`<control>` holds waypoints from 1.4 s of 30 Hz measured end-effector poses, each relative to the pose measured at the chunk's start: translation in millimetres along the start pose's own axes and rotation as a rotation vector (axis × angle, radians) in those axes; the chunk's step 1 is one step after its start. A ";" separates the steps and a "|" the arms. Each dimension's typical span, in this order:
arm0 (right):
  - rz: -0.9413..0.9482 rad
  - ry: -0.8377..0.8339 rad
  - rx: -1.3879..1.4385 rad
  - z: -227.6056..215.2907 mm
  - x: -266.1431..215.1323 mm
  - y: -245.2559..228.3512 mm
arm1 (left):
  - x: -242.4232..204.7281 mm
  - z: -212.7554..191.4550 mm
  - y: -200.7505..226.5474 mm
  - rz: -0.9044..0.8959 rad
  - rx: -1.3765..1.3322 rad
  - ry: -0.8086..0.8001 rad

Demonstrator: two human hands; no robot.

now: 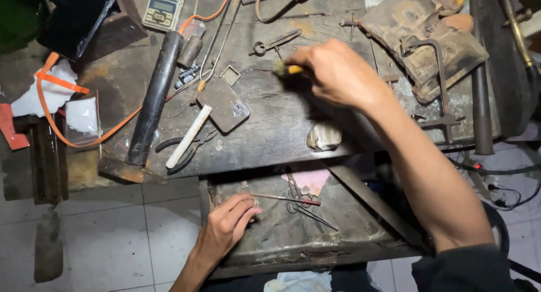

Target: Cleaning a small jewelry component with a brush and then using a rotary tool for drilling or polishing.

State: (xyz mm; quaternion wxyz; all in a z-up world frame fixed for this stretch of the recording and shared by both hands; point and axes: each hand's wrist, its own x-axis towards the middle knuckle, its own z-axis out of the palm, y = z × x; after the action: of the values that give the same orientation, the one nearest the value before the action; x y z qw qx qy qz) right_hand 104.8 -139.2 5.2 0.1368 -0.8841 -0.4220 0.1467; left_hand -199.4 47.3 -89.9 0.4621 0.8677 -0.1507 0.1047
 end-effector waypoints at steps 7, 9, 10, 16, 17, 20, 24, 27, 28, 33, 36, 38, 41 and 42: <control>-0.077 -0.411 0.175 5.0 -15.0 -35.2 | 0.5 0.5 -7.1 -0.038 -0.062 0.071; -0.095 -0.156 0.172 6.7 -9.0 -34.3 | -1.5 3.6 -12.7 -0.001 -0.073 0.030; -0.093 -0.148 0.174 13.6 -13.0 -37.3 | -0.6 0.7 -10.8 0.005 -0.069 0.025; -0.321 -0.324 0.362 12.7 -30.9 -53.8 | 6.1 -5.4 -3.9 0.039 -0.197 0.043; -0.240 -0.257 0.367 17.8 -32.3 -56.2 | 6.7 -5.2 -3.0 0.017 -0.149 0.046; -0.332 -0.245 0.437 22.1 -42.8 -60.1 | 6.6 -4.7 -2.2 -0.002 -0.086 0.051; -0.164 -0.053 0.485 -1.6 -54.1 -57.6 | 1.6 -3.2 -4.7 -0.082 -0.071 0.069; -0.063 0.417 0.246 -5.1 -37.2 3.4 | 13.4 -9.0 3.2 -0.073 -0.030 0.083; -0.062 0.417 0.242 -3.1 -38.2 3.7 | 12.7 -8.7 5.2 -0.070 -0.032 0.084; 0.164 -0.122 0.223 -5.2 -56.7 -5.3 | 12.3 -6.2 6.8 -0.129 -0.108 0.184; 0.262 -0.018 0.212 -19.6 -59.2 1.5 | 9.7 -2.3 1.5 -0.133 -0.137 0.156; 0.229 0.041 0.157 1.6 -52.6 15.6 | 9.0 -4.1 -1.7 -0.118 -0.091 0.110; 0.196 -0.027 0.147 1.3 -56.1 -7.2 | 7.8 -5.7 -5.0 -0.119 -0.066 0.075; 0.205 -0.158 0.196 -2.8 -60.8 -22.0 | 6.1 -4.8 -5.6 -0.139 -0.094 0.076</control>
State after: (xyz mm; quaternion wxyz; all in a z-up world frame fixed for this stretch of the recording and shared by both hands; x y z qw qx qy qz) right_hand 53.8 -174.0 24.6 0.1730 -0.8907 -0.3228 0.2694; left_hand -191.9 53.2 -89.6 0.5140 0.8487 -0.0770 0.0980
